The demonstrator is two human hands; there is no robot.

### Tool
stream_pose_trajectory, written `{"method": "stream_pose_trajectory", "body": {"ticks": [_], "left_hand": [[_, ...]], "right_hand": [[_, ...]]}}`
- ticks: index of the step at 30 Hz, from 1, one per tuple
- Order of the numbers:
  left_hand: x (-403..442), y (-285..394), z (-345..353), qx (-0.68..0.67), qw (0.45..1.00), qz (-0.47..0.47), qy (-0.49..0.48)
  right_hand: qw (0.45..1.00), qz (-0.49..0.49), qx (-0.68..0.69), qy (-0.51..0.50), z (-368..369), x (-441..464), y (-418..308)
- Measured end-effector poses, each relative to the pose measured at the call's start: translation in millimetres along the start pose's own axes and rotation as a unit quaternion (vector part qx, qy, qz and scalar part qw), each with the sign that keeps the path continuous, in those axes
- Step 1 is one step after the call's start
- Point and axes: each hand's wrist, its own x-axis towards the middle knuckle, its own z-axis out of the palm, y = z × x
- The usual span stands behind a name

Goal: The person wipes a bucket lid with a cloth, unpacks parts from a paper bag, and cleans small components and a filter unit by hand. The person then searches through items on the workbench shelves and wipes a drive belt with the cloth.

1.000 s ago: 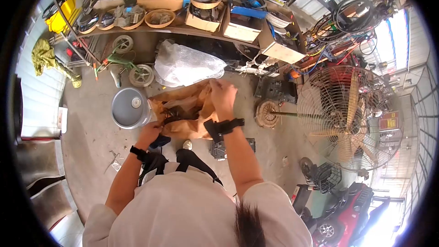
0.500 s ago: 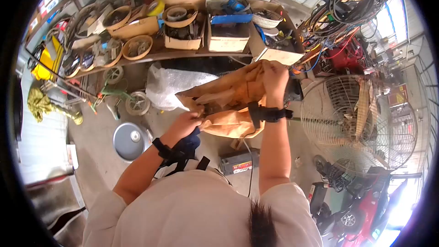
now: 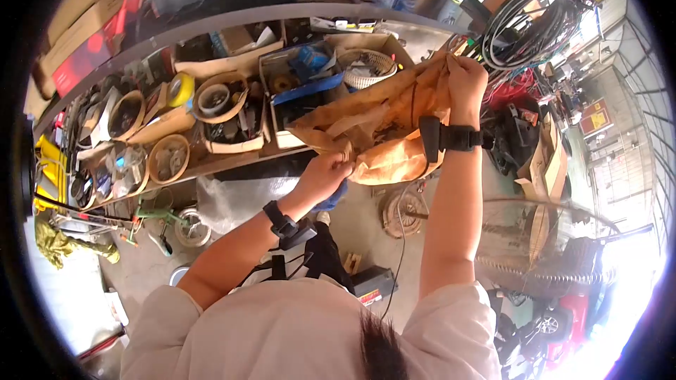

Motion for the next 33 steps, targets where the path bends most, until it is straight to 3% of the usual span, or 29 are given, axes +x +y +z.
{"method": "stream_pose_trajectory", "body": {"ticks": [1, 4, 9, 13, 15, 17, 20, 23, 27, 30, 33], "left_hand": [[20.2, 0.4, 5.5, -0.021, 0.999, 0.023, 0.015], [81.6, 13.8, 20.9, -0.054, 0.995, 0.062, 0.064], [160.8, 33.7, 61.2, -0.048, 0.986, 0.115, 0.109], [203.3, 37.8, 75.0, -0.074, 0.980, 0.134, 0.127], [210.6, 41.1, 79.8, -0.104, 0.981, 0.101, 0.126], [211.8, 45.0, 83.9, -0.091, 0.987, 0.065, 0.118], [218.3, 32.9, 91.8, -0.059, 0.985, 0.083, 0.140], [217.2, 23.7, 91.1, -0.070, 0.977, 0.114, 0.167], [212.6, 59.8, 84.2, -0.017, 0.957, 0.222, 0.184], [219.8, 76.6, 83.6, -0.017, 0.950, 0.250, 0.185], [241.0, 61.9, 87.5, 0.010, 0.971, 0.196, 0.135]], "right_hand": [[0.997, 0.060, 0.051, -0.004, 2.3, 12.2, 1.0], [0.980, 0.103, 0.169, 0.018, 12.0, 49.7, 32.4], [0.891, 0.227, 0.389, 0.050, 17.1, 96.5, 106.5], [0.868, 0.229, 0.440, 0.022, 38.1, 142.0, 174.5], [0.968, 0.044, 0.242, -0.055, 53.8, 151.6, 214.3], [0.904, 0.164, 0.394, -0.017, 74.7, 147.4, 201.8], [0.846, 0.227, 0.481, 0.045, 102.2, 142.9, 199.4], [0.792, 0.272, 0.542, -0.072, 104.1, 170.8, 220.9], [0.805, 0.237, 0.539, -0.077, 98.2, 205.0, 231.0], [0.827, 0.214, 0.516, -0.065, 89.0, 222.2, 234.6], [0.850, 0.217, 0.477, -0.048, 94.9, 221.1, 249.5]]}}
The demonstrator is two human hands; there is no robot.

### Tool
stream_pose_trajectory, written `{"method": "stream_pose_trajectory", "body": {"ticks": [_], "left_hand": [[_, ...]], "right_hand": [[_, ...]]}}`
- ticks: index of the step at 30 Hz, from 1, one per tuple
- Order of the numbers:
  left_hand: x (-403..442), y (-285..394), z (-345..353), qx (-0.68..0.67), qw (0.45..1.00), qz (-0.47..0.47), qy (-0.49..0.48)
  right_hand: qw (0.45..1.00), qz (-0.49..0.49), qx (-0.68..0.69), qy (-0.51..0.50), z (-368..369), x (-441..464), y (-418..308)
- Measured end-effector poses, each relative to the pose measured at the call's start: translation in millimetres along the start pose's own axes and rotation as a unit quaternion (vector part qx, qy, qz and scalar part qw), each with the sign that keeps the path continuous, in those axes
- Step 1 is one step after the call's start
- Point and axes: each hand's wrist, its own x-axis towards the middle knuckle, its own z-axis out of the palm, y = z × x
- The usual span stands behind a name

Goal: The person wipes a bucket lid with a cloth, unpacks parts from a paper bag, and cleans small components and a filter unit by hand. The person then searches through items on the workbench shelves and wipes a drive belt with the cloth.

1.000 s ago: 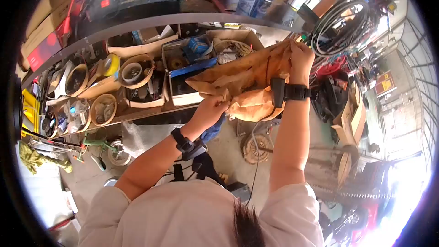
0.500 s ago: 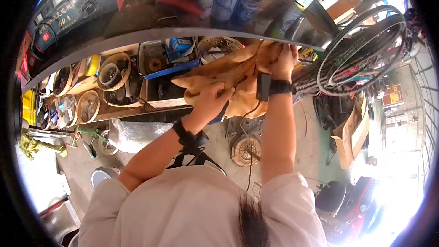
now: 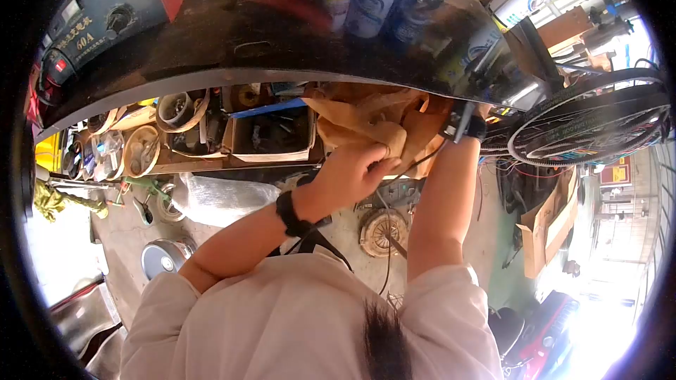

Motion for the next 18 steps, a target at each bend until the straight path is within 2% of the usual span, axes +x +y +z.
{"method": "stream_pose_trajectory", "body": {"ticks": [1, 5, 8, 12, 14, 15, 16, 18], "left_hand": [[-1.1, -16.8, 8.1, 0.013, 0.999, -0.026, -0.025], [-42.9, -105.7, 42.6, 0.091, 0.979, 0.021, -0.181], [-58.6, -119.7, 51.1, 0.081, 0.974, -0.056, -0.204], [-57.1, -126.2, 49.5, 0.072, 0.981, -0.112, -0.140], [-55.4, -129.9, 48.9, 0.082, 0.985, -0.075, -0.132], [-54.8, -129.2, 48.5, 0.087, 0.986, -0.058, -0.127], [-54.7, -129.1, 51.1, 0.090, 0.990, -0.039, -0.098], [-54.1, -128.5, 53.6, 0.094, 0.986, -0.075, -0.114]], "right_hand": [[1.000, 0.006, -0.011, 0.012, -4.8, -1.3, 11.1], [0.997, 0.018, -0.060, 0.038, -19.3, -9.6, 37.5], [0.993, 0.025, -0.103, 0.057, -29.4, -19.1, 52.6], [0.969, 0.022, -0.232, 0.079, -40.9, -31.1, 64.6], [0.935, 0.018, -0.345, 0.084, -46.4, -42.8, 64.4], [0.900, 0.016, -0.428, 0.082, -45.0, -51.7, 60.8], [0.860, 0.013, -0.505, 0.077, -36.7, -66.2, 55.0], [0.759, 0.005, -0.647, 0.065, -22.4, -91.4, 45.9]]}}
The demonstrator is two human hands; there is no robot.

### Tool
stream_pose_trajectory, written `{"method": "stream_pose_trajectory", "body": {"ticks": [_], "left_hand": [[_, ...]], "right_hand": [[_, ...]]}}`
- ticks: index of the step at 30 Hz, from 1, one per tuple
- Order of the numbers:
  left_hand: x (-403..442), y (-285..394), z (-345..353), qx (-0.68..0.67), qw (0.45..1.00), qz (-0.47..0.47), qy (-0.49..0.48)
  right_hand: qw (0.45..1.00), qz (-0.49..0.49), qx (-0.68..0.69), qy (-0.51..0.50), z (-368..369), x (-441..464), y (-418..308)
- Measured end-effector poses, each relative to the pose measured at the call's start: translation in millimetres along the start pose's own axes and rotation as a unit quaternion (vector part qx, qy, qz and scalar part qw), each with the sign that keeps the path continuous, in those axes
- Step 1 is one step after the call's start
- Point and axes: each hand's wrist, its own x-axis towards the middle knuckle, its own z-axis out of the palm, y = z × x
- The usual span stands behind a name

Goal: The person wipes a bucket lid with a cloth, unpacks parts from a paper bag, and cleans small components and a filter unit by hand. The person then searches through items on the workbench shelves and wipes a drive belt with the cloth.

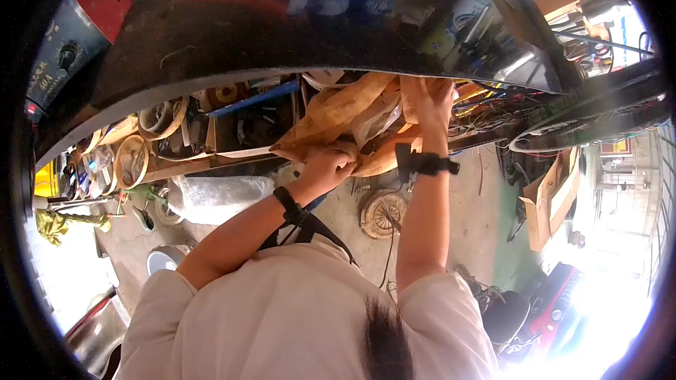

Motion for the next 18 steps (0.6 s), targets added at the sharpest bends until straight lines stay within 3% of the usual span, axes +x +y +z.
{"method": "stream_pose_trajectory", "body": {"ticks": [2, 5, 6, 7, 9, 10, 12, 14, 16, 18], "left_hand": [[-4.3, 2.4, 2.4, 0.010, 1.000, 0.007, -0.004], [-14.8, 7.2, 4.7, 0.032, 0.998, 0.052, -0.008], [-15.9, 11.6, 5.0, 0.035, 0.998, 0.047, -0.021], [-16.0, 13.2, 6.2, 0.037, 0.998, 0.042, -0.033], [-17.8, 12.5, 10.0, 0.041, 0.998, 0.041, -0.030], [-18.6, 10.4, 13.4, 0.039, 0.998, 0.046, -0.019], [-22.0, 5.4, 18.5, 0.040, 0.997, 0.064, -0.033], [-29.4, -1.5, 18.1, 0.051, 0.991, 0.086, -0.083], [-35.9, -1.8, 13.6, 0.048, 0.991, 0.080, -0.095], [-37.3, 0.9, 7.9, 0.050, 0.990, 0.078, -0.103]], "right_hand": [[0.992, -0.006, -0.123, 0.030, -1.0, -31.9, -16.9], [0.901, -0.292, -0.167, 0.273, -4.4, -57.2, -34.5], [0.899, -0.351, -0.100, 0.244, -4.8, -63.1, -48.3], [0.908, -0.386, -0.133, 0.099, 0.9, -68.9, -45.5], [0.847, -0.516, -0.002, -0.127, 22.0, -87.6, -62.3], [0.786, -0.588, 0.017, -0.188, 35.4, -95.5, -74.3], [0.739, -0.619, -0.095, -0.247, 66.7, -99.1, -62.2], [0.727, -0.604, -0.146, -0.292, 103.5, -88.2, -38.7], [0.758, -0.545, -0.140, -0.331, 115.2, -72.3, -28.8], [0.824, -0.394, -0.120, -0.389, 79.9, -52.2, -49.6]]}}
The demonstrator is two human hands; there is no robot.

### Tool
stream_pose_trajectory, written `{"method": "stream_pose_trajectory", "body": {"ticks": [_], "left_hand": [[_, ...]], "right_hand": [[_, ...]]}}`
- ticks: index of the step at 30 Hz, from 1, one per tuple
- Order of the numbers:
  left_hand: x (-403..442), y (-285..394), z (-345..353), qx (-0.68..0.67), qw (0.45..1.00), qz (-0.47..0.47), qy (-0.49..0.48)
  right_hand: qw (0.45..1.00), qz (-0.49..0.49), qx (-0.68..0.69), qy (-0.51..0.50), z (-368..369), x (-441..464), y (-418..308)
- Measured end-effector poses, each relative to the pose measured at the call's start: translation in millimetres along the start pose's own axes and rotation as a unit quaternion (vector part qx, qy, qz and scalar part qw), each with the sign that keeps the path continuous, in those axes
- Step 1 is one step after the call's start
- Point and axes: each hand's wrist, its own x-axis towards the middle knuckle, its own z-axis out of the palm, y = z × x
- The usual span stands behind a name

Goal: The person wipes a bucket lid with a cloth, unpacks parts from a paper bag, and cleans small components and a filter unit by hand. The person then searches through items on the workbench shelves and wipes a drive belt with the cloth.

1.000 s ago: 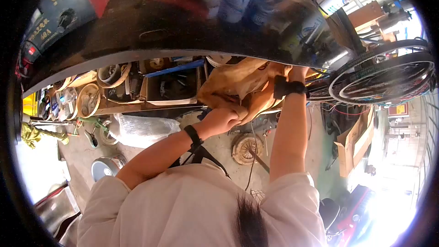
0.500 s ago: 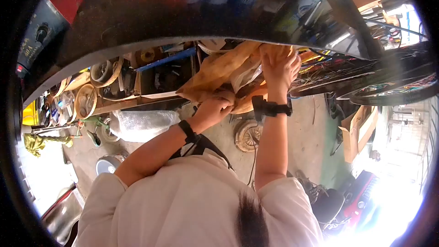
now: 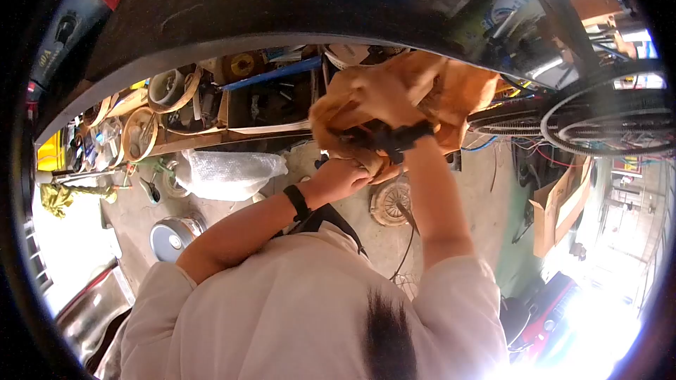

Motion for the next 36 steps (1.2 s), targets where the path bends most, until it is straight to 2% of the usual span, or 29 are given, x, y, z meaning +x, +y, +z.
{"method": "stream_pose_trajectory", "body": {"ticks": [2, 5, 7, 10, 13, 16, 19, 22, 25, 26, 29, 30, 32, 35, 36], "left_hand": [[3.5, 8.5, -8.1, 0.011, 1.000, 0.002, -0.008], [19.3, 16.5, -0.4, 0.034, 0.998, 0.036, -0.031], [21.9, 16.2, 1.0, 0.009, 0.999, -0.003, -0.034], [24.0, 7.0, -1.6, -0.050, 0.997, -0.060, -0.021], [4.2, -14.9, 1.7, -0.034, 0.993, -0.108, 0.019], [-8.8, -27.6, -1.0, -0.030, 0.992, -0.124, 0.009], [-14.3, -27.7, -10.3, -0.074, 0.993, -0.082, 0.038], [-16.2, -28.5, -23.2, -0.091, 0.983, -0.116, 0.109], [-7.8, -7.6, -68.3, -0.179, 0.951, -0.240, 0.082], [-5.7, -10.3, -68.4, -0.183, 0.953, -0.203, 0.134], [4.7, -12.6, -71.9, -0.282, 0.917, -0.202, 0.196], [7.1, -12.3, -75.0, -0.290, 0.915, -0.203, 0.195], [3.9, -18.6, -70.2, -0.261, 0.918, -0.209, 0.212], [-18.4, -21.2, -72.9, -0.203, 0.924, -0.254, 0.203], [-29.4, -22.1, -76.4, -0.181, 0.925, -0.273, 0.193]], "right_hand": [[0.959, -0.097, -0.149, 0.221, -18.1, -4.4, 40.9], [0.936, 0.041, 0.060, 0.345, -67.1, -9.5, 57.6], [0.914, 0.115, 0.086, 0.380, -88.5, -22.2, 50.3], [0.915, 0.022, 0.056, 0.398, -68.4, -5.9, 45.1], [0.946, 0.022, -0.020, 0.322, -46.0, 7.3, 22.7], [0.967, 0.070, 0.141, 0.198, -44.1, -0.7, 21.7], [0.934, -0.010, -0.129, 0.332, -54.1, -35.4, -1.6], [0.922, 0.039, -0.122, 0.366, -71.9, -69.3, -13.6], [0.933, 0.174, 0.049, 0.310, -69.3, -94.1, -23.5], [0.938, 0.175, 0.014, 0.299, -66.5, -96.8, -22.2], [0.943, 0.202, 0.038, 0.260, -69.0, -89.6, -29.9], [0.939, 0.203, 0.034, 0.275, -66.2, -86.2, -32.7], [0.932, 0.199, 0.028, 0.302, -58.4, -74.6, -39.0], [0.954, 0.165, -0.074, 0.240, -44.6, -75.2, -47.0], [0.946, 0.136, -0.125, 0.266, -38.3, -74.0, -51.4]]}}
